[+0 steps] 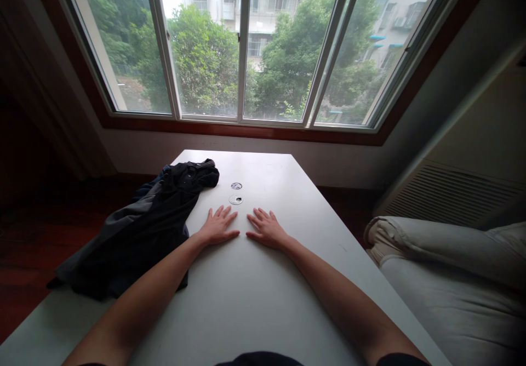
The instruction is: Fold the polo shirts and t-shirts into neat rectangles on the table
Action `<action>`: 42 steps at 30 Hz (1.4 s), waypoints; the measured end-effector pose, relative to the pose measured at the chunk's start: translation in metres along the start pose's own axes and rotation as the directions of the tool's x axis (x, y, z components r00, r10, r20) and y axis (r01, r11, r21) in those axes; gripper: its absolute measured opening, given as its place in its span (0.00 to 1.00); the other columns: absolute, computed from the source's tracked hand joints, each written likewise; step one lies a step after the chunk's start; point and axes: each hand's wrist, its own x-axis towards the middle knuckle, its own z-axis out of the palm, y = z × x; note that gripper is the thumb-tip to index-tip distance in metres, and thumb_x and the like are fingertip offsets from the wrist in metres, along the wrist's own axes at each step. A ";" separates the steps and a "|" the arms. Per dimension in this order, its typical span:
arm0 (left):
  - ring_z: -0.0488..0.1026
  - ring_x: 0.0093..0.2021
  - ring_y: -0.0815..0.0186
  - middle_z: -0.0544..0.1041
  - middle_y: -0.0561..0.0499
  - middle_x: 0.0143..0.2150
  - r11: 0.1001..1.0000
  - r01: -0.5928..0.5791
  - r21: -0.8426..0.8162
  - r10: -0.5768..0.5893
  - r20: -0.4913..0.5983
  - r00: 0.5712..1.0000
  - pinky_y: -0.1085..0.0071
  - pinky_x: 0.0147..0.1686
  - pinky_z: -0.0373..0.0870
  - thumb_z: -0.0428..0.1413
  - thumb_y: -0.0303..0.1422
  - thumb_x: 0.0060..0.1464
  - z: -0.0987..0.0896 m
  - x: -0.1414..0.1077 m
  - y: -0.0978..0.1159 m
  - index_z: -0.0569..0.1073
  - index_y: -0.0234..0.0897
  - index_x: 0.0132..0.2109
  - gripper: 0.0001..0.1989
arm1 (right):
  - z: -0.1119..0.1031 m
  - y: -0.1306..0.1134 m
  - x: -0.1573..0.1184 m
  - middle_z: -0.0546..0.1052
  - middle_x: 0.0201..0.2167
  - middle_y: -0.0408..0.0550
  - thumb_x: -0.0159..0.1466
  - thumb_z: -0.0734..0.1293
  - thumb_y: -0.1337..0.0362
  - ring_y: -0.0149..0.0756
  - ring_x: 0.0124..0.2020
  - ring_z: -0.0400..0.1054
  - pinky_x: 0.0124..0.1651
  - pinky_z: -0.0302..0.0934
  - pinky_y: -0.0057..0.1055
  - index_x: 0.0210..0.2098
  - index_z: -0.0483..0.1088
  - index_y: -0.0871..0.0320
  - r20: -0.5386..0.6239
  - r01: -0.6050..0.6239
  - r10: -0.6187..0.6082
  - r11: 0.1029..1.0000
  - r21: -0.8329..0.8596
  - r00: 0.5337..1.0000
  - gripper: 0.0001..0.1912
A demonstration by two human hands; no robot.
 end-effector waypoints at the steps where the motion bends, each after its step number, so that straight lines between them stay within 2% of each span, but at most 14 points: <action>1: 0.34 0.77 0.42 0.42 0.46 0.79 1.000 0.001 -0.001 -0.001 0.001 1.000 0.37 0.70 0.30 0.44 0.65 0.60 0.000 0.000 0.000 0.53 0.51 0.76 0.44 | 0.000 0.000 0.000 0.44 0.77 0.52 0.68 0.55 0.31 0.53 0.77 0.36 0.74 0.28 0.54 0.75 0.53 0.48 -0.001 0.001 -0.001 1.000 0.000 1.000 0.44; 42: 0.35 0.77 0.42 0.44 0.46 0.79 1.000 -0.009 0.012 0.010 -0.020 1.000 0.36 0.70 0.31 0.44 0.66 0.60 0.003 0.000 -0.002 0.54 0.51 0.76 0.44 | 0.007 0.004 0.003 0.45 0.77 0.54 0.67 0.55 0.31 0.54 0.77 0.37 0.74 0.29 0.56 0.74 0.54 0.49 -0.025 0.013 -0.013 1.000 -0.010 1.000 0.45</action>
